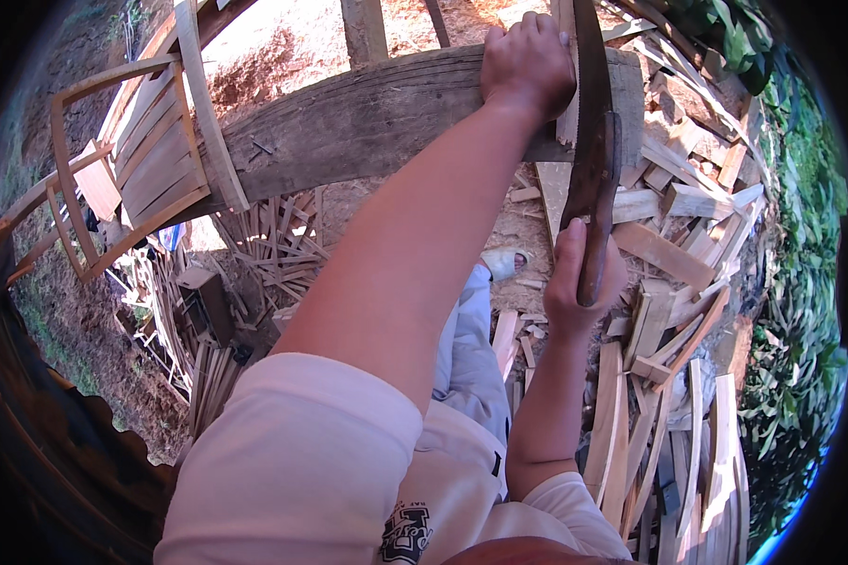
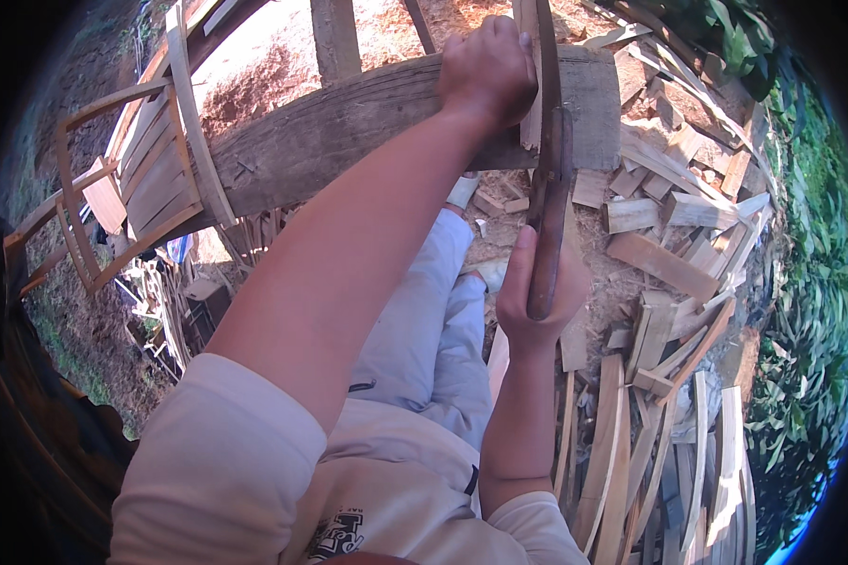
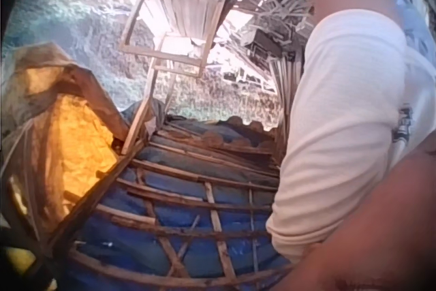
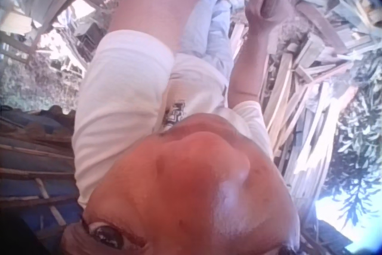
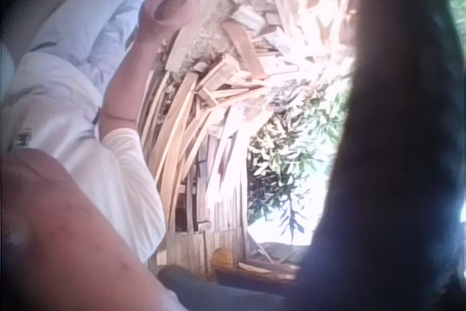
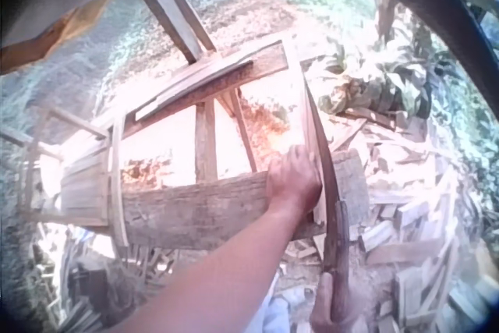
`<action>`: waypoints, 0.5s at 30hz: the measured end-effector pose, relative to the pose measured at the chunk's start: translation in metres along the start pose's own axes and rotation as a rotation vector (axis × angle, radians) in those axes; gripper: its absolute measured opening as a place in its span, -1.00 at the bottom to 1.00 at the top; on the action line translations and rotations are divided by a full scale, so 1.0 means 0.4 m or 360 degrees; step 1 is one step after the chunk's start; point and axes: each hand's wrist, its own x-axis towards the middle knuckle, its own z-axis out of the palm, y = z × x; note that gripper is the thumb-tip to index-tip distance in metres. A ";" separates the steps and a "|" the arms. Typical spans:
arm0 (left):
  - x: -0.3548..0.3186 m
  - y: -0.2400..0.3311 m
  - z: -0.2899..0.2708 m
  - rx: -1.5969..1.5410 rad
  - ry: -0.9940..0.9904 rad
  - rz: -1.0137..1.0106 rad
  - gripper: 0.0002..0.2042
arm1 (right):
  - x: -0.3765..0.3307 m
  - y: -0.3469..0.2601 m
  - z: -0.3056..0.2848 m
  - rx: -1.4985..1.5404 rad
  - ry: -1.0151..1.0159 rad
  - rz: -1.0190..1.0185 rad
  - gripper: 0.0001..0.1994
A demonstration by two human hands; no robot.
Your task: The person uses a large knife to split a piece of wood into smaller strips. They hold the wood vertically against a wooden beam and repeatedly strike it with the knife to separate thin planks, which fall to the ground.
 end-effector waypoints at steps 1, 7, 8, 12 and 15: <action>0.004 -0.004 0.010 0.0005 0.0064 0.0018 -0.70 | -0.009 0.011 0.013 0.0008 0.0000 -0.0021 -0.80; 0.017 -0.032 0.041 0.0088 0.0189 0.0104 -0.70 | -0.028 0.075 0.033 0.0096 -0.0009 -0.0124 -0.81; 0.017 -0.033 0.034 0.0081 0.0155 0.0097 -0.69 | -0.027 0.074 0.032 0.0105 0.0007 -0.0127 -0.81; 0.015 -0.016 -0.004 0.0083 0.0030 0.0033 -0.67 | -0.055 0.063 0.018 0.0158 -0.0016 -0.0062 -0.84; 0.006 0.005 -0.023 0.0096 -0.0030 0.0005 -0.66 | -0.126 0.063 -0.011 0.0070 -0.0019 -0.0034 -0.86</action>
